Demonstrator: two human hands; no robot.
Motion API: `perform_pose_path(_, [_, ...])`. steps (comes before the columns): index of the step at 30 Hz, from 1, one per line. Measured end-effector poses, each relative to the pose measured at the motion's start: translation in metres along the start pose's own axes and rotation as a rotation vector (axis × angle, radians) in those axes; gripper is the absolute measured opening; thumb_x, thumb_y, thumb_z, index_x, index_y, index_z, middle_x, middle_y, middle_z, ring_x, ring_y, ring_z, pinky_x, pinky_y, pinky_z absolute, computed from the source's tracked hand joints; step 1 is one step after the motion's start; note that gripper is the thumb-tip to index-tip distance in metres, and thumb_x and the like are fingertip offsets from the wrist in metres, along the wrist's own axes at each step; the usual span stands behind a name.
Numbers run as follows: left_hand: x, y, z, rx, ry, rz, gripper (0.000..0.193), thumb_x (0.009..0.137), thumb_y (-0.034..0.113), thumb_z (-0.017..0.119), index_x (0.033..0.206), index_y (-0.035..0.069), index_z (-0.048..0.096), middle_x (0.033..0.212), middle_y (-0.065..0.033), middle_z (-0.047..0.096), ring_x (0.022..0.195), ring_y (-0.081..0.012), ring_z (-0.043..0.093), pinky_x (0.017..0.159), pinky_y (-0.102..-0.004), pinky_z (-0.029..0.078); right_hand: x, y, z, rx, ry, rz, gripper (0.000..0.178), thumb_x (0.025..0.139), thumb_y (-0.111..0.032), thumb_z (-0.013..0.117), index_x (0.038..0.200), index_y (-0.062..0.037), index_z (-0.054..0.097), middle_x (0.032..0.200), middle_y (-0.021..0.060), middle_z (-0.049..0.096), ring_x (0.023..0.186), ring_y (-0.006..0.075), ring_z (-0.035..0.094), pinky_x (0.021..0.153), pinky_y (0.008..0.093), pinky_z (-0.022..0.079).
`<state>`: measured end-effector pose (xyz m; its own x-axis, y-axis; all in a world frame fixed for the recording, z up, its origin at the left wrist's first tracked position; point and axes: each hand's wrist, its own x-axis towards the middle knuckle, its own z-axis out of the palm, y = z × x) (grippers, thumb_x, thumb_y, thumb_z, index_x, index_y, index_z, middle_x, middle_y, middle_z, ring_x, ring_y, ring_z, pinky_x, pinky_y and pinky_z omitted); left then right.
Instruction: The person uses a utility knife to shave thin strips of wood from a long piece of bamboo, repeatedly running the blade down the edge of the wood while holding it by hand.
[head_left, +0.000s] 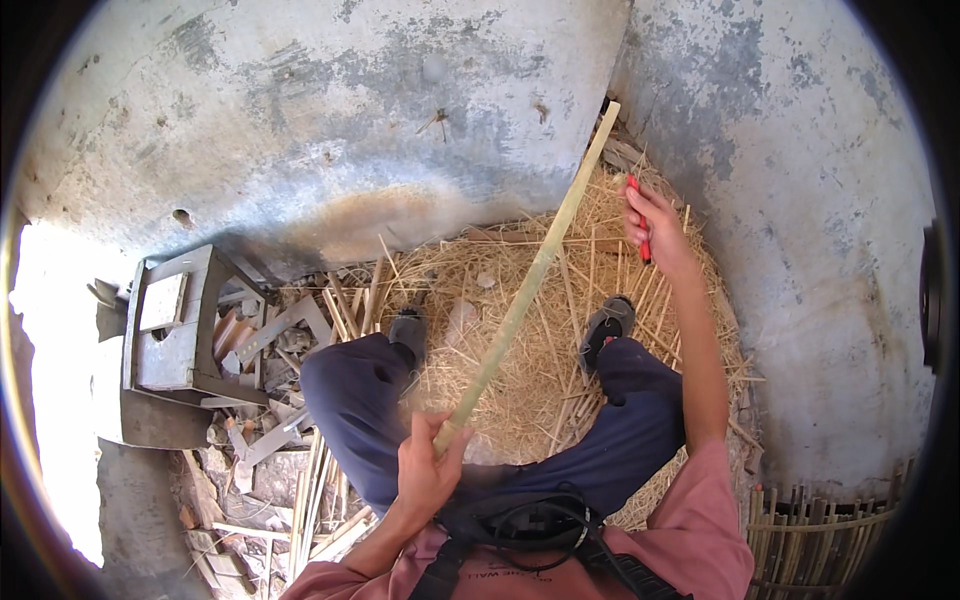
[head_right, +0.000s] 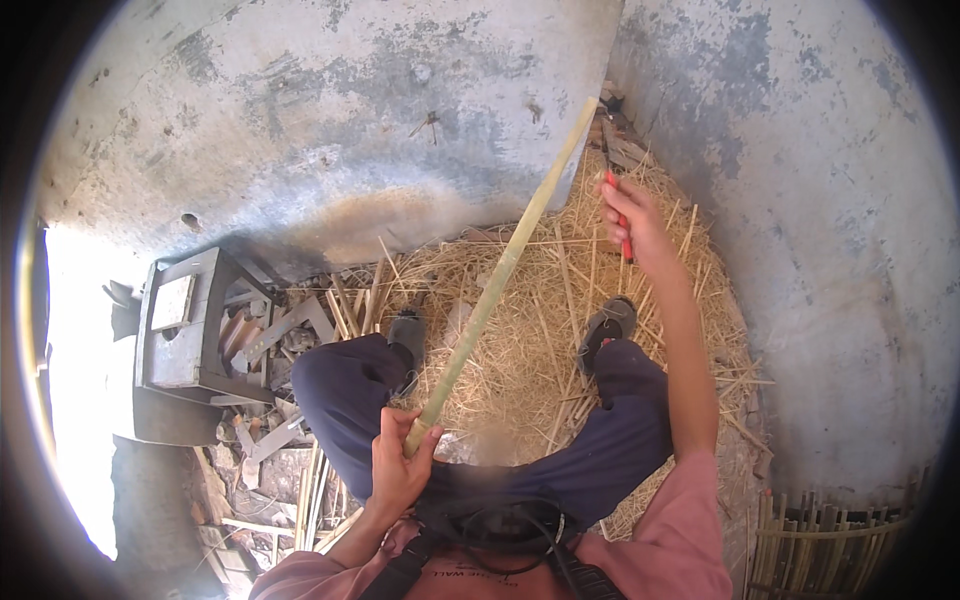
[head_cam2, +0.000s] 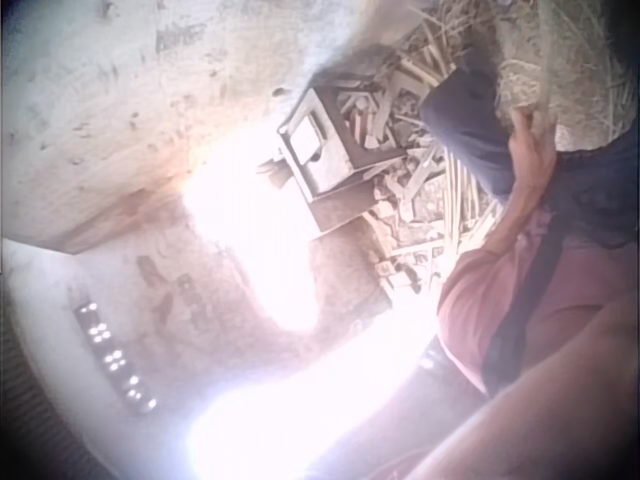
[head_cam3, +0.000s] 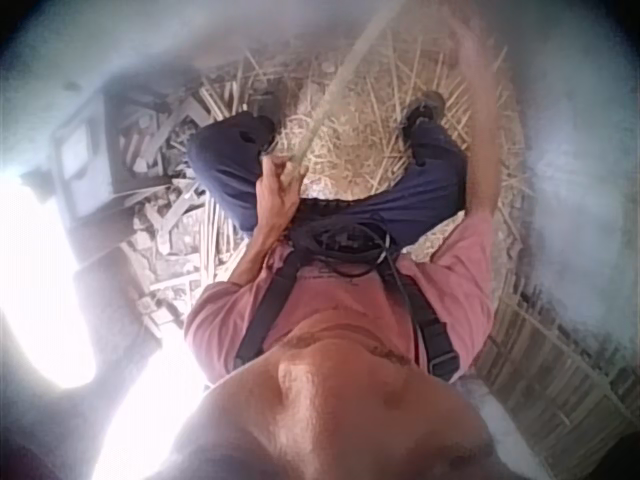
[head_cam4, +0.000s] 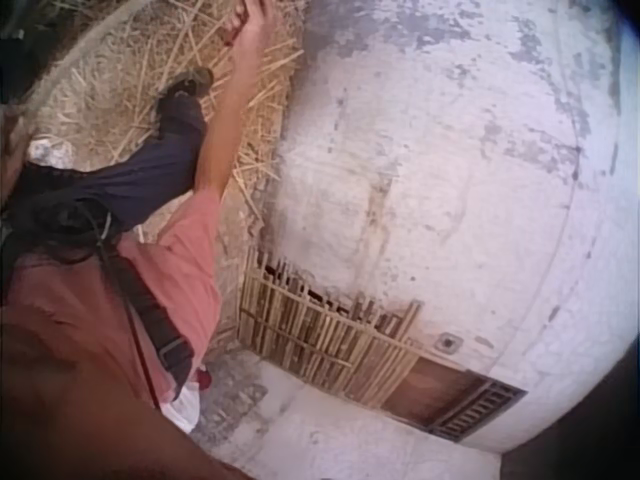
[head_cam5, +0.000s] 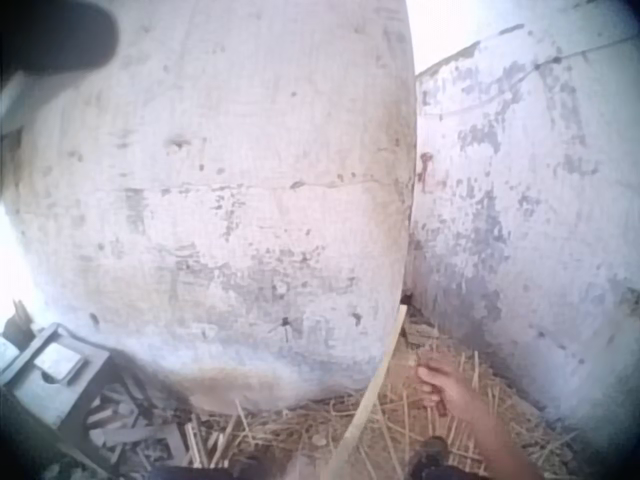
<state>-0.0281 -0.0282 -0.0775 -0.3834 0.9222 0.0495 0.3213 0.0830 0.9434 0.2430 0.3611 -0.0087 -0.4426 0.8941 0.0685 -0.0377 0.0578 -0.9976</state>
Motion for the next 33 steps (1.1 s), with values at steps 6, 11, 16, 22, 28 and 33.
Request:
perform_pose_path(6, [0.003,0.011,0.001,0.008,-0.024,-0.044,0.048,0.092,0.018,0.085,0.12,-0.003,0.051,0.08,-0.0154,0.069,0.066,-0.0185,0.066,0.061,-0.0342,0.051,-0.045,0.002,0.031,-1.227,-0.219,-0.012,0.039,0.109,-0.037,0.058,0.113,-0.0007,0.069,0.09,0.0041,0.066,0.078,0.0154,0.06,0.072,0.0333,0.049])
perform_pose_path(11, [0.017,0.019,0.005,-0.068,-0.188,-0.062,0.069,0.08,0.013,0.095,0.122,0.004,0.042,0.079,0.0019,0.056,0.071,-0.0045,0.048,0.061,-0.022,0.042,-0.081,0.016,0.059,-0.53,-0.122,0.007,0.034,0.11,-0.033,0.057,0.11,0.0001,0.067,0.089,0.0045,0.067,0.08,0.0156,0.06,0.073,0.0323,0.048])
perform_pose_path(16, [0.027,0.024,0.01,-0.289,-0.237,-0.122,0.07,0.078,0.007,0.096,0.12,0.007,0.039,0.083,0.0023,0.057,0.075,-0.0038,0.047,0.062,-0.0212,0.04,-0.126,0.015,0.113,-0.399,-0.109,-0.164,0.023,0.106,-0.024,0.062,0.108,-0.0013,0.065,0.08,0.0046,0.062,0.07,0.0165,0.058,0.066,0.03,0.046])
perform_pose_path(22, [0.036,0.039,0.011,-0.517,-0.355,-0.168,0.07,0.083,0.004,0.092,0.122,0.007,0.034,0.12,-0.0112,0.069,0.105,-0.009,0.061,0.088,-0.0258,0.051,-0.17,0.032,0.16,-0.479,-0.345,-0.408,0.024,0.096,-0.024,0.075,0.107,-0.0031,0.068,0.084,0.0134,0.069,0.068,0.0296,0.069,0.06,0.0359,0.052])
perform_pose_path(28, [0.043,0.047,0.017,-0.563,-0.326,-0.088,0.064,0.084,-0.005,0.087,0.121,0.009,0.038,0.104,-0.0079,0.071,0.078,-0.0031,0.048,0.067,-0.0189,0.042,-0.174,0.036,0.169,-0.515,-0.341,-0.548,0.027,0.094,-0.026,0.078,0.108,-0.0058,0.07,0.082,0.0088,0.069,0.064,0.0247,0.07,0.056,0.0346,0.053])
perform_pose_path(33, [0.043,0.056,0.019,-0.642,-0.31,-0.13,0.05,0.093,-0.005,0.079,0.121,0.005,0.038,0.108,-0.0103,0.069,0.093,-0.0078,0.064,0.079,-0.0229,0.054,-0.173,0.034,0.17,-0.516,-0.33,-0.583,0.027,0.093,-0.026,0.078,0.109,-0.0055,0.07,0.082,0.0082,0.07,0.064,0.0242,0.071,0.056,0.0345,0.053])
